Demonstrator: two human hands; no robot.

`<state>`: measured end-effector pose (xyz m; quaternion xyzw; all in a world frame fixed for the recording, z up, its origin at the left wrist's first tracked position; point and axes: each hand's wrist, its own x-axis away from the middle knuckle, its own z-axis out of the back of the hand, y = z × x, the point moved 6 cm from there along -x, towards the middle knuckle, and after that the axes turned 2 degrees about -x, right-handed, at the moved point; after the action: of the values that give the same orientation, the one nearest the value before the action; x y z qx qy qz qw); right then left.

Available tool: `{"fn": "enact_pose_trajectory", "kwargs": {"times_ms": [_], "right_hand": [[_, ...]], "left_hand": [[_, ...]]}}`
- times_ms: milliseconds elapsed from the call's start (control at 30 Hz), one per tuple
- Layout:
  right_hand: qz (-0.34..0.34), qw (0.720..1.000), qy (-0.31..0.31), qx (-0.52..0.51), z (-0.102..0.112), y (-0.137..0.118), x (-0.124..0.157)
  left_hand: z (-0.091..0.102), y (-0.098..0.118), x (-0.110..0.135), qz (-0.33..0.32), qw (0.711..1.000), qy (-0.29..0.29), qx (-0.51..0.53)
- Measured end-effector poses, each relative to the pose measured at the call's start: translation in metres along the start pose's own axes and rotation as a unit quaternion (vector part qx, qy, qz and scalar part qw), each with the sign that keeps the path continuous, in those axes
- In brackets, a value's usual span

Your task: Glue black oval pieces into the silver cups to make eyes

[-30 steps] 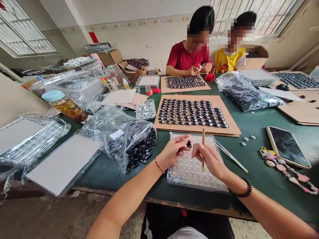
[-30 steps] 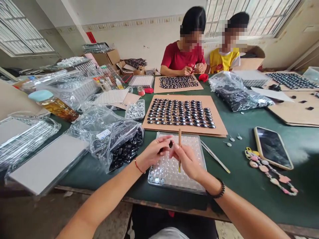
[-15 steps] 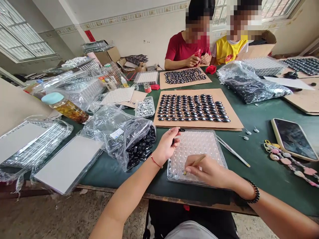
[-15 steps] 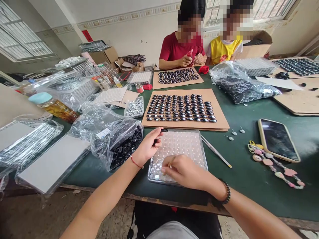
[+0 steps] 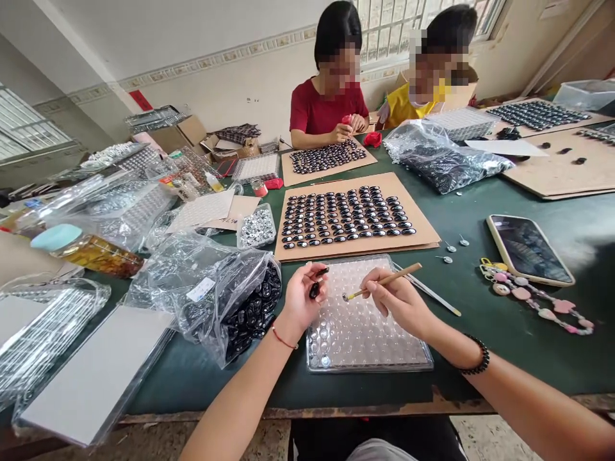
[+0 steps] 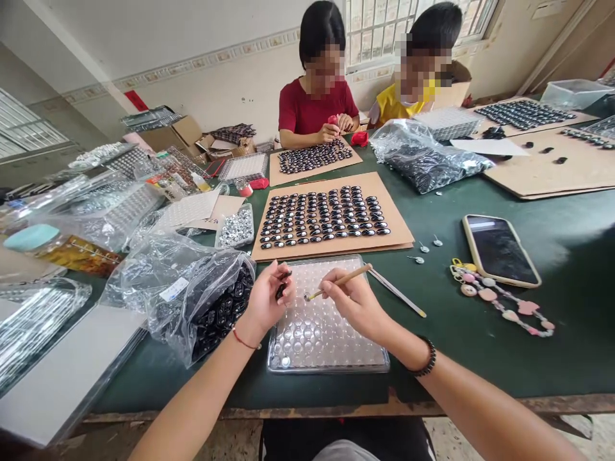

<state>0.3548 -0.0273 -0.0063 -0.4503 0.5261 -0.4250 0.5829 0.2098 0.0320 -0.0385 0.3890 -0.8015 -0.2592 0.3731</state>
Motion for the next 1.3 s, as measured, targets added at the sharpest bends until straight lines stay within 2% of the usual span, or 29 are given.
{"fn": "enact_pose_trajectory", "kwargs": {"times_ms": [133,233,300,400,433,533,667,767,867,1033,1167,1233,1300], "right_hand": [[0.020,0.998,0.026,0.055,0.003,-0.002,0.000],[0.051,0.985,0.031,0.160,0.004,-0.005,0.001],[0.071,0.971,0.026,0.227,0.003,-0.006,0.002],[0.099,0.950,0.012,0.295,0.000,-0.006,0.003],[0.107,0.946,0.006,0.304,-0.002,-0.006,0.003],[0.125,0.944,-0.010,0.305,-0.005,-0.006,0.004],[0.142,0.941,-0.034,0.304,-0.010,-0.006,0.007],[0.152,0.937,-0.038,0.312,-0.012,-0.004,0.008],[0.153,0.941,-0.011,0.300,-0.010,-0.003,0.008],[0.174,0.946,0.047,0.270,-0.004,-0.008,0.009],[0.186,0.940,0.096,0.268,0.003,-0.010,0.011],[0.187,0.942,0.089,0.263,0.003,-0.010,0.010],[0.188,0.947,0.054,0.255,0.000,-0.010,0.010]], "left_hand": [[-0.006,0.000,0.005,-0.025,0.987,0.001,-0.162],[-0.013,0.003,0.013,-0.057,0.955,-0.006,-0.292],[-0.020,0.010,0.019,-0.126,0.900,-0.004,-0.418],[-0.034,0.016,0.030,-0.259,0.779,-0.017,-0.571],[-0.037,0.015,0.032,-0.289,0.748,-0.024,-0.597],[-0.040,0.009,0.033,-0.315,0.687,-0.049,-0.653],[-0.036,0.005,0.030,-0.296,0.641,-0.057,-0.706],[-0.035,0.008,0.028,-0.286,0.631,-0.039,-0.720],[-0.035,0.010,0.027,-0.262,0.644,-0.039,-0.717],[-0.035,0.008,0.026,-0.221,0.689,-0.038,-0.689],[-0.031,0.006,0.024,-0.200,0.749,-0.015,-0.632],[-0.029,0.006,0.023,-0.195,0.771,-0.002,-0.607],[-0.028,0.007,0.023,-0.202,0.781,0.009,-0.591]]}}
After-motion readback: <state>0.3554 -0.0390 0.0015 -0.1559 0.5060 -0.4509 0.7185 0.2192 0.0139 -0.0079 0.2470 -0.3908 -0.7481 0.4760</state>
